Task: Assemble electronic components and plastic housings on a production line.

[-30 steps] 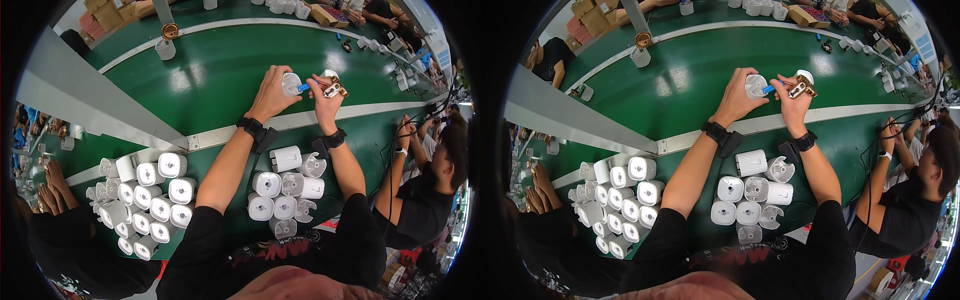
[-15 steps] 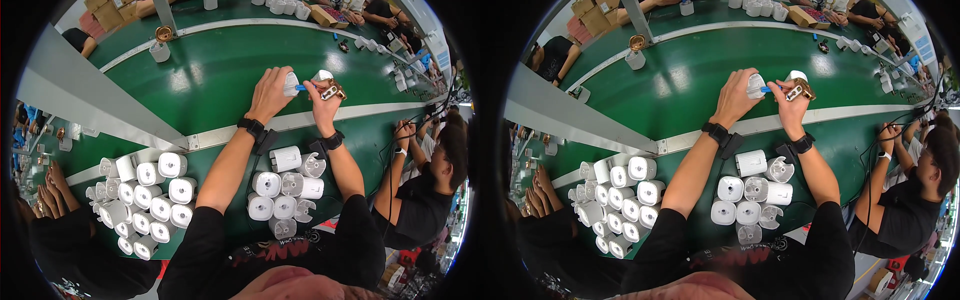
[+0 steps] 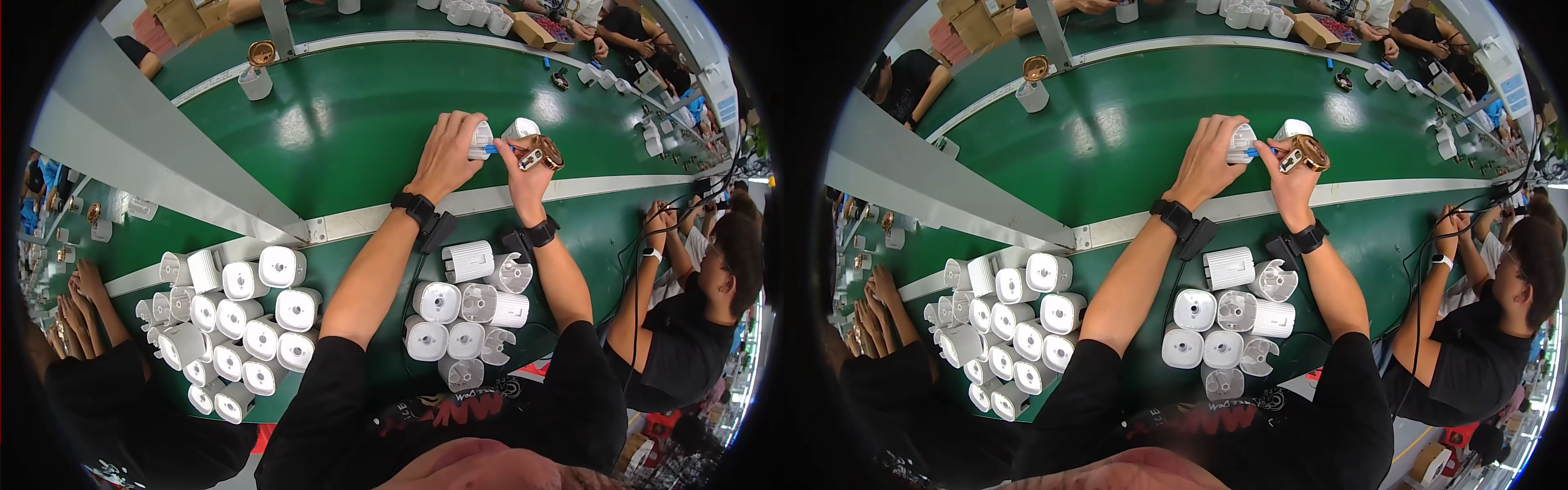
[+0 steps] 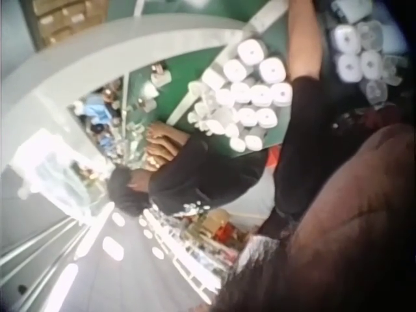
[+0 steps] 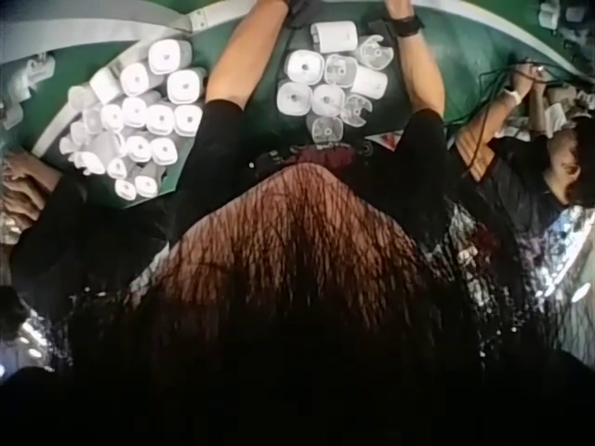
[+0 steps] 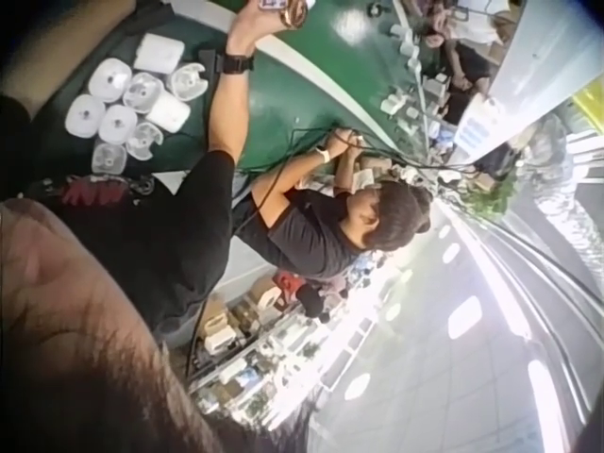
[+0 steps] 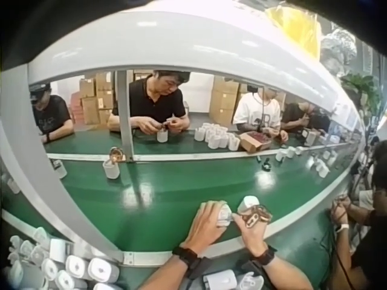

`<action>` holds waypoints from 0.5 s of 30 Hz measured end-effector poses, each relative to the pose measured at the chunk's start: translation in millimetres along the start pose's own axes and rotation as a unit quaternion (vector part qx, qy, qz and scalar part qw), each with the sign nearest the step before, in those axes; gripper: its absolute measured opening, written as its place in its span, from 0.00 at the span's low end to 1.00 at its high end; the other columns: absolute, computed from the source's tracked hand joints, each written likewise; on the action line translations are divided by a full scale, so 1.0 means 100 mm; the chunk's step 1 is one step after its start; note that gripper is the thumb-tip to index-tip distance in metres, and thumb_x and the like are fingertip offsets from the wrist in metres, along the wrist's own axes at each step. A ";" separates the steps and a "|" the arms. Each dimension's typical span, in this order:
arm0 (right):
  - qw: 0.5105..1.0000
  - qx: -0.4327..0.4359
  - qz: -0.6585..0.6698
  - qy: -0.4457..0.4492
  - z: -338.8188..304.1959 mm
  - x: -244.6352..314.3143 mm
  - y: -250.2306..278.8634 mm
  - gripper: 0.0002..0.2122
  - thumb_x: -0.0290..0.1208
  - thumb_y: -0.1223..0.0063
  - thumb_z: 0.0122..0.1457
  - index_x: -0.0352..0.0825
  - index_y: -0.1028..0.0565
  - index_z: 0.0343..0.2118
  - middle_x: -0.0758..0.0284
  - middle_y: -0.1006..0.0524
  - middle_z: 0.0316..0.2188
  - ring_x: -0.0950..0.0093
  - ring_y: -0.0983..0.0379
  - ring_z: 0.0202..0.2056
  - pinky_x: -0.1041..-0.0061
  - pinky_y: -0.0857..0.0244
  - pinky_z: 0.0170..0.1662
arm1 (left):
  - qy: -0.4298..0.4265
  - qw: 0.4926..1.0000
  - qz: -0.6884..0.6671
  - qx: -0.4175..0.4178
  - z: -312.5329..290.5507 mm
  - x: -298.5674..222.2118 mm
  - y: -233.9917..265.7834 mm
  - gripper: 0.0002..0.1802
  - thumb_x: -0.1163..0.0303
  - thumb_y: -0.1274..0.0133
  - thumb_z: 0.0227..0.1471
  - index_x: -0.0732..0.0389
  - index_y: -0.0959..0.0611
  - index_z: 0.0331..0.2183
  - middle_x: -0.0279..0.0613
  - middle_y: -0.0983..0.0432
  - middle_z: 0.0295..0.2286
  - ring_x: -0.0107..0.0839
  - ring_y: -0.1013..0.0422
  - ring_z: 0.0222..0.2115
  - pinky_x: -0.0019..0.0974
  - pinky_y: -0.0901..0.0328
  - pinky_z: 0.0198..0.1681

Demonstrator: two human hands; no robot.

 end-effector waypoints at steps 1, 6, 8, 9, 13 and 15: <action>1.000 0.000 -0.009 -0.001 0.00 -0.01 0.01 0.09 0.21 0.32 0.50 0.27 0.24 0.29 0.69 0.25 0.22 0.85 0.31 0.23 0.84 0.37 0.25 | 0.007 1.000 -0.010 0.000 0.00 0.01 0.00 0.35 0.79 0.35 0.32 0.59 0.27 0.47 0.45 0.30 0.41 0.46 0.34 0.43 0.44 0.36 0.47; 0.999 0.013 -0.015 -0.038 -0.06 -0.10 -0.03 0.09 0.21 0.32 0.50 0.28 0.24 0.29 0.70 0.24 0.24 0.85 0.31 0.24 0.85 0.36 0.26 | 0.018 1.000 -0.016 -0.001 -0.02 0.04 -0.02 0.35 0.79 0.35 0.32 0.59 0.27 0.47 0.45 0.31 0.41 0.47 0.35 0.44 0.44 0.36 0.47; 0.996 0.035 0.011 -0.086 -0.09 -0.17 -0.07 0.08 0.21 0.33 0.51 0.27 0.24 0.30 0.69 0.24 0.25 0.85 0.30 0.25 0.84 0.36 0.26 | 0.016 1.000 -0.009 -0.001 -0.02 0.06 -0.04 0.35 0.79 0.35 0.32 0.59 0.27 0.47 0.45 0.31 0.41 0.47 0.35 0.44 0.44 0.36 0.47; 0.989 0.056 0.036 -0.135 -0.12 -0.24 -0.12 0.08 0.21 0.34 0.51 0.27 0.23 0.31 0.68 0.24 0.27 0.84 0.30 0.26 0.84 0.36 0.26 | 0.010 1.000 -0.006 -0.001 -0.03 0.06 -0.05 0.35 0.79 0.35 0.32 0.59 0.27 0.47 0.45 0.31 0.41 0.47 0.35 0.44 0.44 0.36 0.47; 0.977 0.085 0.111 -0.162 -0.14 -0.27 -0.25 0.11 0.21 0.36 0.53 0.26 0.22 0.38 0.67 0.22 0.31 0.83 0.30 0.27 0.83 0.35 0.28 | 0.014 1.000 -0.018 -0.014 0.01 0.06 -0.02 0.35 0.78 0.35 0.32 0.60 0.27 0.47 0.45 0.31 0.42 0.48 0.35 0.44 0.45 0.36 0.48; 0.975 0.089 0.136 -0.154 -0.13 -0.27 -0.27 0.12 0.21 0.36 0.54 0.25 0.22 0.41 0.67 0.22 0.32 0.83 0.29 0.27 0.83 0.34 0.28 | 0.057 0.996 -0.058 -0.036 0.00 0.16 0.03 0.34 0.78 0.35 0.33 0.60 0.27 0.47 0.46 0.30 0.42 0.49 0.35 0.44 0.46 0.36 0.48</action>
Point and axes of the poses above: each hand's wrist, its own z-axis towards the middle knuckle, its own y-axis out of the back of the hand, x = y × z, the point moved 8 cm from there along z, towards the middle knuckle
